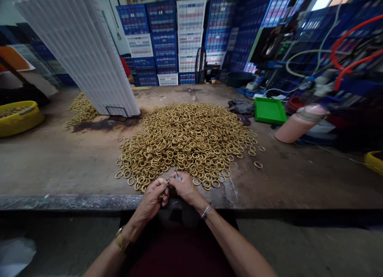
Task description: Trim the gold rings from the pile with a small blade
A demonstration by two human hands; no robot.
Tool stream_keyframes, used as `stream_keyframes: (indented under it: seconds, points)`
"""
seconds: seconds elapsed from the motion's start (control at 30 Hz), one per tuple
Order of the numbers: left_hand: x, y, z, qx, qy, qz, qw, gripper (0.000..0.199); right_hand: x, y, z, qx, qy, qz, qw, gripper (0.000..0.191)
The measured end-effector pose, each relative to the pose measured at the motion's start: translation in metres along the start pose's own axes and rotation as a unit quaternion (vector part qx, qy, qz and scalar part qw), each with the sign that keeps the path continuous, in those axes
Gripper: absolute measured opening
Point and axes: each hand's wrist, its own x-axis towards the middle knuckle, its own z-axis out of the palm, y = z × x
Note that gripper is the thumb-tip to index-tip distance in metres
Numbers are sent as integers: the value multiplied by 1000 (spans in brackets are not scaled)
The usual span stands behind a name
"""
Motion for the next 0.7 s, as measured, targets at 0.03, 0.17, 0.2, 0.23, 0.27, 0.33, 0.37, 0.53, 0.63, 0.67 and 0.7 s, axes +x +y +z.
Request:
stream_keyframes:
  seconds: [0.03, 0.17, 0.2, 0.23, 0.27, 0.33, 0.37, 0.53, 0.63, 0.67, 0.7]
  points:
    - [-1, 0, 0, -15, -3, -3, 1000, 29, 0, -1, 0, -2, 2, -2, 1000, 23]
    - [-2, 1, -1, -54, -12, -3, 998, 30, 1, 2, -1, -55, 39, -33, 997, 20]
    - [-2, 1, -2, -57, -9, 0, 998, 30, 0, 4, -2, -97, 54, -55, 992, 19]
    - [-2, 1, -2, -56, -6, 3, 998, 30, -1, 5, -2, -146, 63, -83, 984, 18]
    - [-1, 0, -2, -52, -2, 5, 999, 30, -2, 7, -3, -198, 58, -113, 972, 18]
    - [-1, 0, -3, -38, 5, 12, 999, 30, -6, 9, -4, -290, 26, -167, 942, 16]
    - [0, 0, -3, -31, 9, 14, 999, 30, -8, 10, -4, -325, 7, -185, 927, 15]
    - [1, -3, -5, 4, 25, 23, 999, 29, -12, 10, -1, -403, -20, -189, 895, 17]
    - [1, -5, -7, 28, 31, 34, 999, 29, -12, 10, 0, -414, -20, -187, 891, 18]
    - [1, -5, -8, 34, 33, 36, 998, 29, -11, 10, 0, -420, -17, -186, 888, 19]
    - [1, -6, -9, 41, 36, 39, 998, 29, -11, 10, 0, -426, -12, -184, 886, 20]
